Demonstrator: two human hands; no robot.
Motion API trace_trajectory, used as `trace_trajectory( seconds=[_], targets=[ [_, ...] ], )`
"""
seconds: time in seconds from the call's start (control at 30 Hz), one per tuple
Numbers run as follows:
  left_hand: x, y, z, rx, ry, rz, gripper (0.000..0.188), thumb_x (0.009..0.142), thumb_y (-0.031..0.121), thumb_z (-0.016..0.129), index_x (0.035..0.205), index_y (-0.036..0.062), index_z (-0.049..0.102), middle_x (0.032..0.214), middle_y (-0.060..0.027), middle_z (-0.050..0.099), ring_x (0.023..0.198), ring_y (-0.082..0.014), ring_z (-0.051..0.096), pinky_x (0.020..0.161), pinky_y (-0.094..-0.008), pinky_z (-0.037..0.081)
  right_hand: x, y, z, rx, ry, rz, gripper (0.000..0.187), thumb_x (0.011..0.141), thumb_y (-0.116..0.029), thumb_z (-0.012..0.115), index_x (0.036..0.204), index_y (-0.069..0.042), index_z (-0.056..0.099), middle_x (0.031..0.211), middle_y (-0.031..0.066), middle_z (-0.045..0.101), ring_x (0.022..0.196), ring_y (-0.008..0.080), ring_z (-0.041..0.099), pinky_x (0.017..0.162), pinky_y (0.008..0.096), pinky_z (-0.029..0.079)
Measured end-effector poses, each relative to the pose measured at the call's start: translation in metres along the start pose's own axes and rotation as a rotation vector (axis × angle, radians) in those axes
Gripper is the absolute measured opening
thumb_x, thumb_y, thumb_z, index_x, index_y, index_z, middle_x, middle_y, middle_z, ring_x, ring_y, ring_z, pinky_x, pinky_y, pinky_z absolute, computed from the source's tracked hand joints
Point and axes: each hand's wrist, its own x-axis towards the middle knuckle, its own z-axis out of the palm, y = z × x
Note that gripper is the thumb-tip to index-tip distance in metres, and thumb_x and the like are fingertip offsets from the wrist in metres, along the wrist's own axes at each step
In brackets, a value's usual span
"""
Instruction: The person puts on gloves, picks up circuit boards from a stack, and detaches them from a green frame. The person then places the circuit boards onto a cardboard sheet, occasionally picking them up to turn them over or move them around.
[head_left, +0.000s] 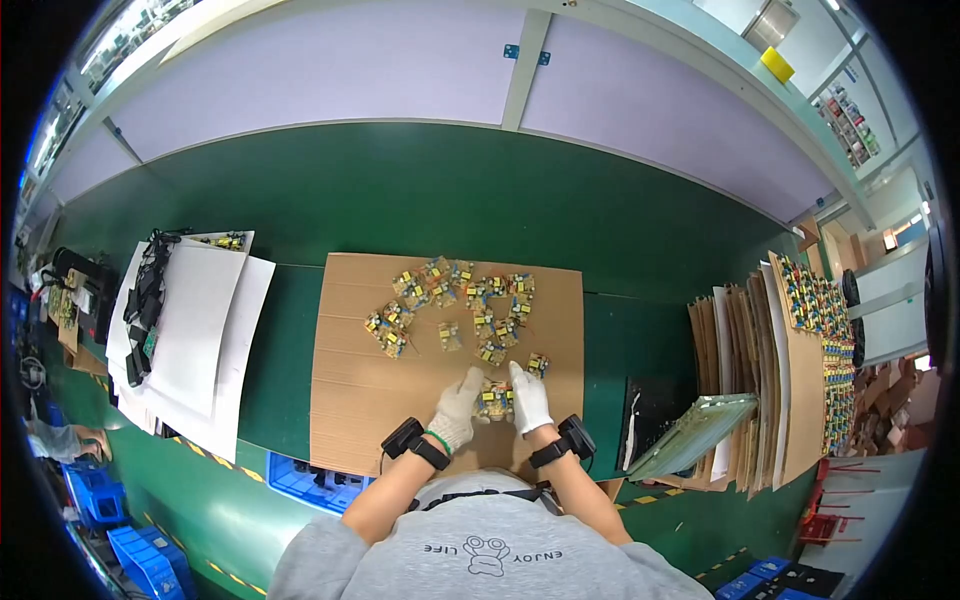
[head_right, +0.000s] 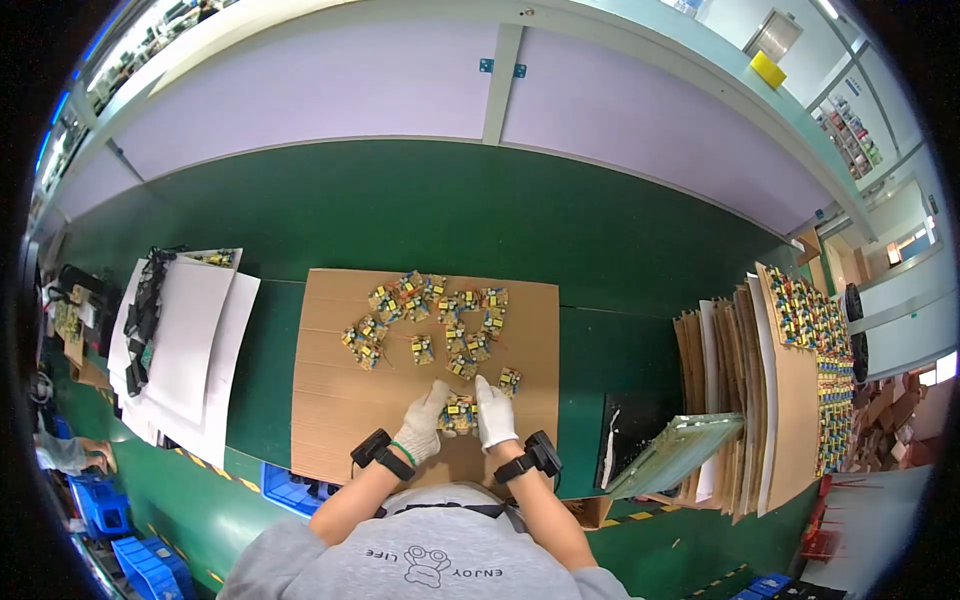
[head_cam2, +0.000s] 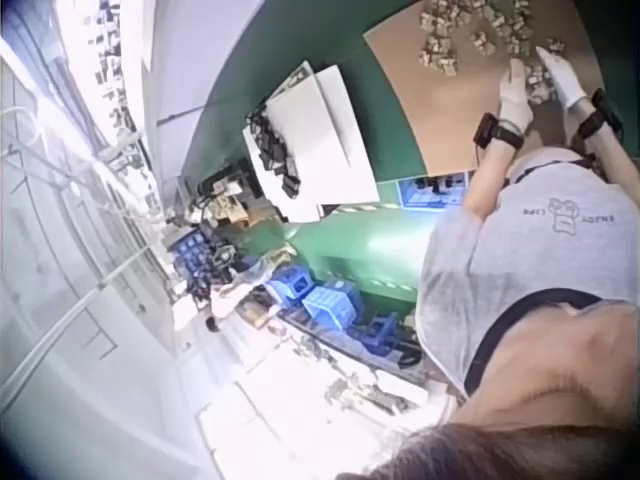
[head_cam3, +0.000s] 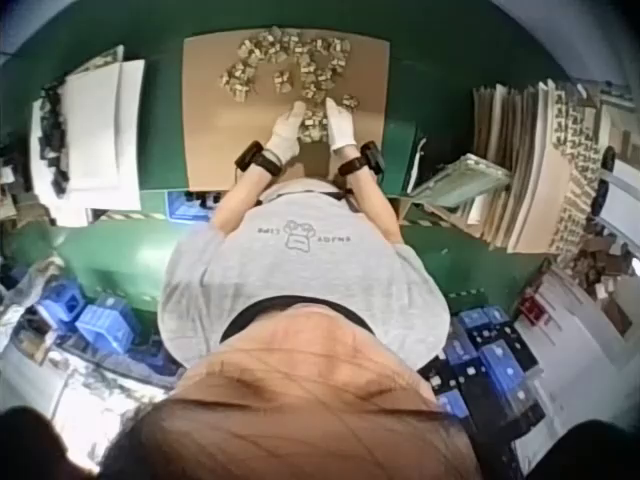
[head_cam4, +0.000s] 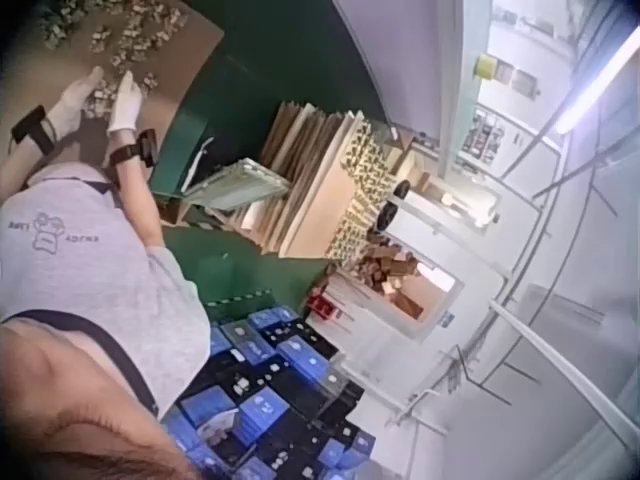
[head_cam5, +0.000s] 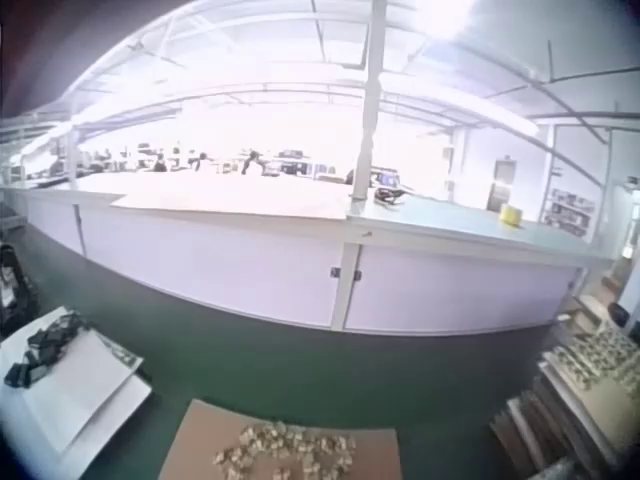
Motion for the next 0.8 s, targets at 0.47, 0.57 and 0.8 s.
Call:
trace_trajectory(
  seconds=[0.47,0.57,0.8],
  targets=[
    [0.010,0.009,0.003,-0.149,0.110,0.016,0.055,0.088,0.066,0.049,0.091,0.0118,0.059,0.079,-0.0040,0.067,0.065,-0.0171,0.065,0.059,-0.0322,0.055,0.097,-0.020,-0.071,-0.999,0.582,-0.733,0.039,0.089,-0.038,0.055,0.098,-0.002,0.066,0.085,0.0182,0.064,0.075,0.0337,0.063,0.065,0.0438,0.051],
    [0.011,0.003,0.006,-0.149,0.072,0.102,0.057,0.088,0.067,0.047,0.091,0.0114,0.059,0.080,-0.0045,0.067,0.064,-0.0170,0.064,0.055,-0.0333,0.053,0.095,-0.014,-0.063,-0.810,0.594,-0.457,0.040,0.088,-0.038,0.057,0.101,-0.002,0.066,0.091,0.0213,0.065,0.084,0.0387,0.063,0.074,0.0478,0.050],
    [0.008,0.004,0.012,0.112,0.256,0.094,0.064,0.086,0.069,0.049,0.095,0.0069,0.062,0.077,-0.0050,0.064,0.060,-0.0156,0.060,0.047,-0.0310,0.048,0.057,-0.033,-0.036,-0.496,0.556,-0.546,0.045,0.095,-0.037,0.050,0.101,0.005,0.064,0.092,0.0251,0.065,0.088,0.0409,0.061,0.080,0.0468,0.047]
  ],
)
